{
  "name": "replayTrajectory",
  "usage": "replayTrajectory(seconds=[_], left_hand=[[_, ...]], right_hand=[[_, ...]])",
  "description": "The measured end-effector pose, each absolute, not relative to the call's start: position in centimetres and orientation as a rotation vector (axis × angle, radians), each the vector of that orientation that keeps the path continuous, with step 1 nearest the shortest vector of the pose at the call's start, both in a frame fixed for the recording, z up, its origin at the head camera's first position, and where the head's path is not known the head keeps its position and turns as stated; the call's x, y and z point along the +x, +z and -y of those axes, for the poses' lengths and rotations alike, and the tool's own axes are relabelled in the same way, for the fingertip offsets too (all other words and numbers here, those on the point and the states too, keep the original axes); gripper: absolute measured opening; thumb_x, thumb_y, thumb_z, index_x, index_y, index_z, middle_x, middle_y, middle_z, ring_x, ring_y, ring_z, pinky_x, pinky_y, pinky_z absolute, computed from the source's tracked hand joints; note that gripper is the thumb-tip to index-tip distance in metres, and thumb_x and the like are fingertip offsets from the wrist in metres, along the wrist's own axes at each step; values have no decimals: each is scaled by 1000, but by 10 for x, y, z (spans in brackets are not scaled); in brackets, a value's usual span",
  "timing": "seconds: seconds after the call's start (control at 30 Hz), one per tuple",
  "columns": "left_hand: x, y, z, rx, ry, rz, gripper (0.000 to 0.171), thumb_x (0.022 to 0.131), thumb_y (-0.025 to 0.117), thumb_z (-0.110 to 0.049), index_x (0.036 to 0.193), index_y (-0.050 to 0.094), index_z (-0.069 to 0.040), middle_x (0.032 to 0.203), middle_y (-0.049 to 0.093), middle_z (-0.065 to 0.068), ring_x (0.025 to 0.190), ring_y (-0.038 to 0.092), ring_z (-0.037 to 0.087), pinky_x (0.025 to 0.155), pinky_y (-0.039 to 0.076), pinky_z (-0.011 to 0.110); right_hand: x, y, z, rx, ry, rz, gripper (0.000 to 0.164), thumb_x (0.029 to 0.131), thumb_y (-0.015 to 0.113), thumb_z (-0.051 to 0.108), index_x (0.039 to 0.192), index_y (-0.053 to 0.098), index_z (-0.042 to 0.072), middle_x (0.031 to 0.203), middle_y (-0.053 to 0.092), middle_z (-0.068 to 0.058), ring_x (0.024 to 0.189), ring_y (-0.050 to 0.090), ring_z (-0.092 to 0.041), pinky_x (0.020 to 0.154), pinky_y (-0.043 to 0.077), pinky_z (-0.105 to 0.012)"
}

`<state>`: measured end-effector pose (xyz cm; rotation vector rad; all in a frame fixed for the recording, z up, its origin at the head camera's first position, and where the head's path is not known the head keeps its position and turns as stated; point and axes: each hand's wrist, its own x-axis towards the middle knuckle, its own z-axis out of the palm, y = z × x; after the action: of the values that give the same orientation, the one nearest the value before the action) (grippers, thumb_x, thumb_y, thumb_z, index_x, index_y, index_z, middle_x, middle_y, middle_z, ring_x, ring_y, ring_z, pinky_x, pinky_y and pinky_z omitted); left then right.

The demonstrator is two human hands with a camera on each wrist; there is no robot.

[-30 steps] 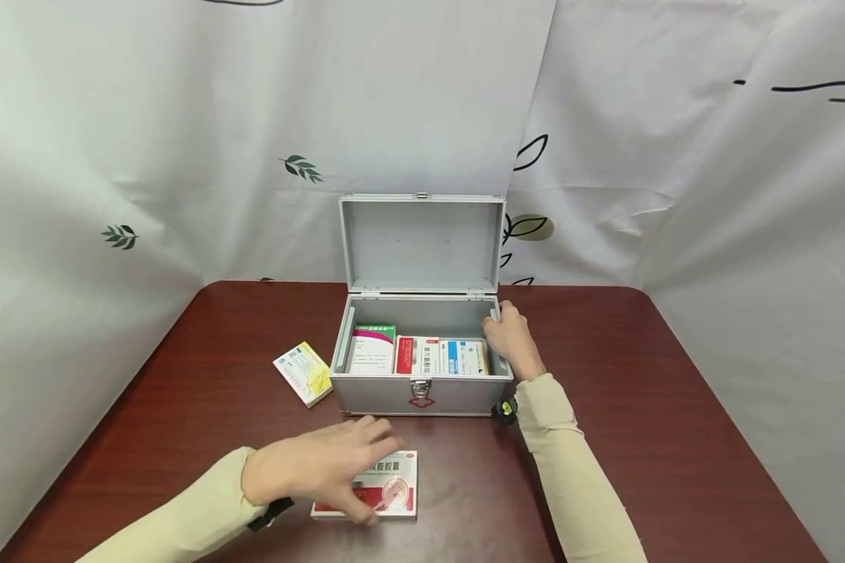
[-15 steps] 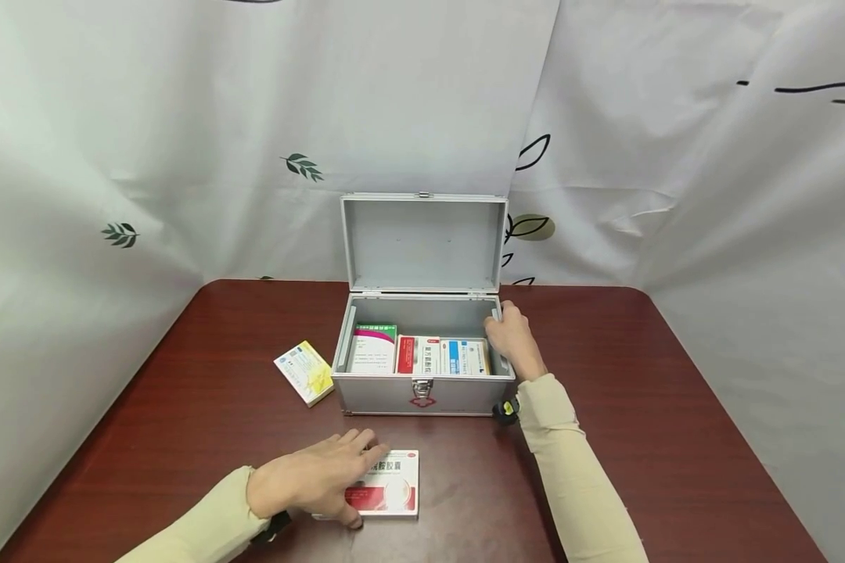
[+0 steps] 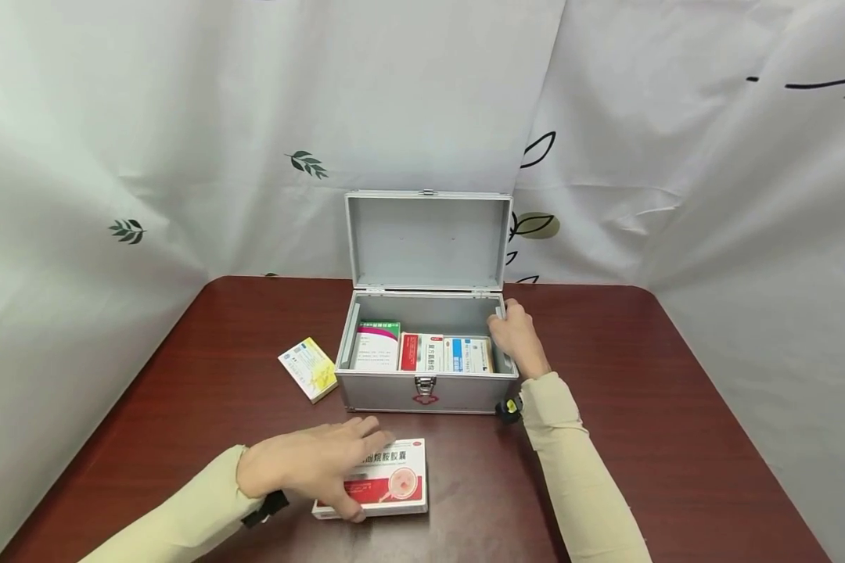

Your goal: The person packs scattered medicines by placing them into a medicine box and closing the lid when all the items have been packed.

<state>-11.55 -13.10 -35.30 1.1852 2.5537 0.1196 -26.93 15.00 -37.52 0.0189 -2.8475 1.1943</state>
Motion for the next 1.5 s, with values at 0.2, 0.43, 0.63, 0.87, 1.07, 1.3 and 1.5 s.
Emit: replayTrajectory(seconds=[0.2,0.43,0.63,0.87,1.07,1.3,1.5], left_hand=[[-122,-311,125,1230,134,-2580,86,55,57,-66,121,37,-15,93,38,-7,79,37,6,62,38,22],[-143,-280,111,1237,172,-2778,71,56,49,-70,101,46,-14,76,39,-8,64,39,5,46,35,19],[-168,-265,92,819,359,-2997,56,55,50,-70,73,48,-17,61,45,-6,51,43,7,39,35,23],[-191,-261,74,470,559,-3013,44,61,54,-61,58,53,-17,45,48,-4,39,45,10,35,33,25],[-216,-258,63,346,487,-2907,41,65,56,-57,65,55,-16,56,52,-1,50,48,13,43,37,25],[-243,-262,53,156,367,-2641,64,63,58,-57,104,48,-9,93,48,8,62,53,23,48,45,33],[-253,-272,50,96,384,-2583,78,60,62,-55,122,36,-16,106,43,9,71,52,25,45,46,34]], right_hand=[[-268,-371,-153,30,1202,2852,39,81,41,18,113,37,-4,100,48,-22,82,47,-30,66,39,-41],[-268,-373,-155,16,1199,2850,39,81,42,18,112,38,-5,98,49,-21,82,47,-30,67,39,-41],[-266,-373,-156,14,1190,2840,40,80,42,18,112,38,-6,97,50,-22,81,47,-30,67,38,-42],[-267,-373,-157,1,1193,2838,37,80,42,19,110,39,-4,94,51,-19,76,47,-28,62,39,-38],[-268,-373,-154,24,1207,2841,38,81,42,18,111,39,-5,96,50,-22,78,47,-29,63,39,-39],[-269,-373,-152,12,1208,2847,37,80,42,18,110,40,-4,96,50,-21,79,47,-29,64,39,-39],[-268,-375,-150,22,1236,2857,39,81,42,19,113,38,-3,98,50,-20,82,47,-28,66,39,-40]])
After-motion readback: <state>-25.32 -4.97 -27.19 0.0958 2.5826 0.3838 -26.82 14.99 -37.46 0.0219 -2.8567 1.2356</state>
